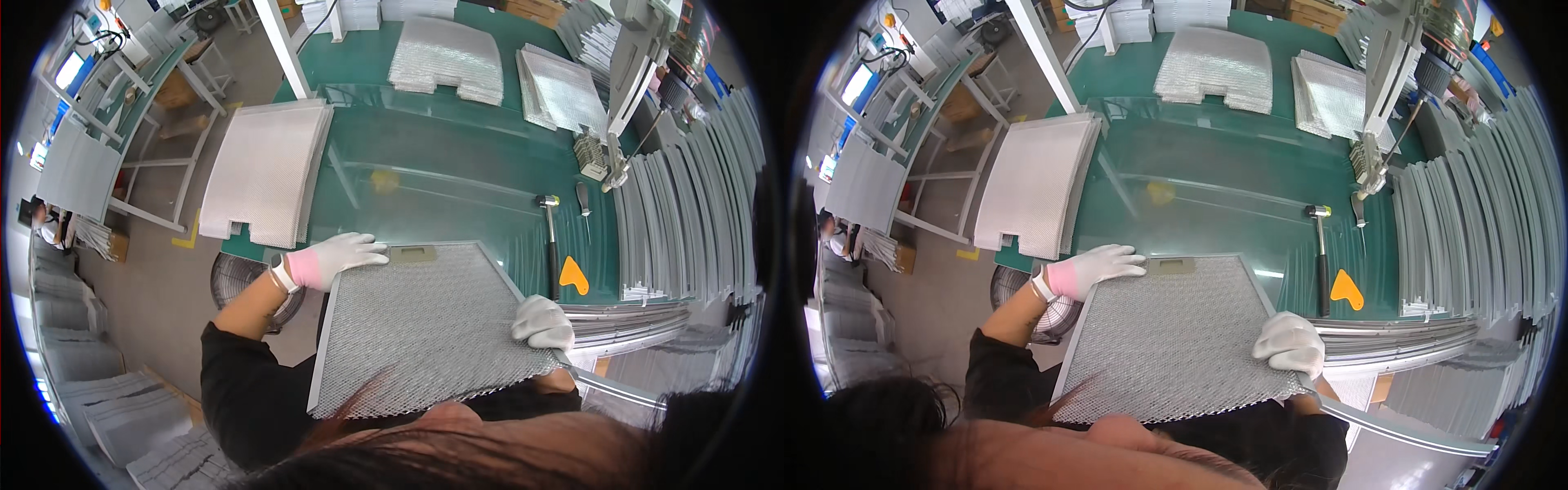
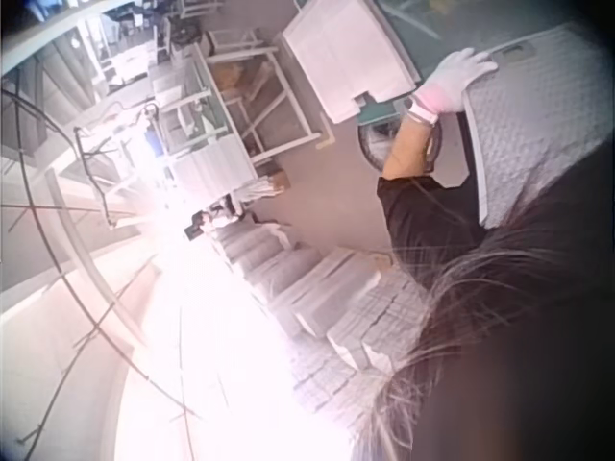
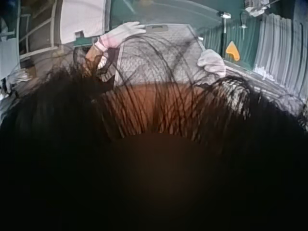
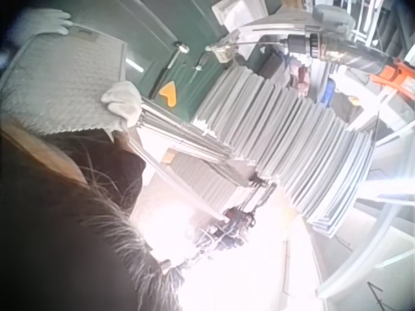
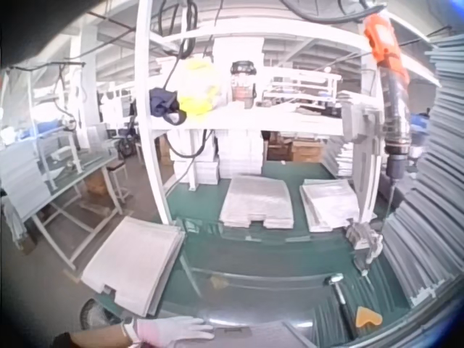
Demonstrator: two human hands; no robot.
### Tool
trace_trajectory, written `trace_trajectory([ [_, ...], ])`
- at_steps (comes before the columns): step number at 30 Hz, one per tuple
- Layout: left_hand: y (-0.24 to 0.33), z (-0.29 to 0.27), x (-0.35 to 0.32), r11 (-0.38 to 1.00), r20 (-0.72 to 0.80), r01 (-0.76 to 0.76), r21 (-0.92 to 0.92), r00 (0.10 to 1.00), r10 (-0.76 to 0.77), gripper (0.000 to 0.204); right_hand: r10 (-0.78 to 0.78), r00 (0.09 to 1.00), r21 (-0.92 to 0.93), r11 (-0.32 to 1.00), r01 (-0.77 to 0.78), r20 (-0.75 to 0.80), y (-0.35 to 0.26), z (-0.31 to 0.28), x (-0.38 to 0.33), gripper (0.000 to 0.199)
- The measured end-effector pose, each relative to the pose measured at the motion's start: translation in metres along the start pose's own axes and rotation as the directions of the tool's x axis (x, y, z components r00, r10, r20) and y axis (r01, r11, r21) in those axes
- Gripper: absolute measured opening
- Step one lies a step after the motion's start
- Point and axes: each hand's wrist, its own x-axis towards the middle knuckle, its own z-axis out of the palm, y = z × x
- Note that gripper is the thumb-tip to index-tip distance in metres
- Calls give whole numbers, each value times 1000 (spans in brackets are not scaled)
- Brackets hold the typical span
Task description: Assembling metal mesh filters by fitting frames onto the mesh and securing them with a power screwdriver and hammer.
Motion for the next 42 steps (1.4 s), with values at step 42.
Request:
trace_trajectory([
  [42,32,-56,33,850,-899,-323,-416,7,-438,19,-111,799,-443,873,-206,-591,91,6,105,72],
])
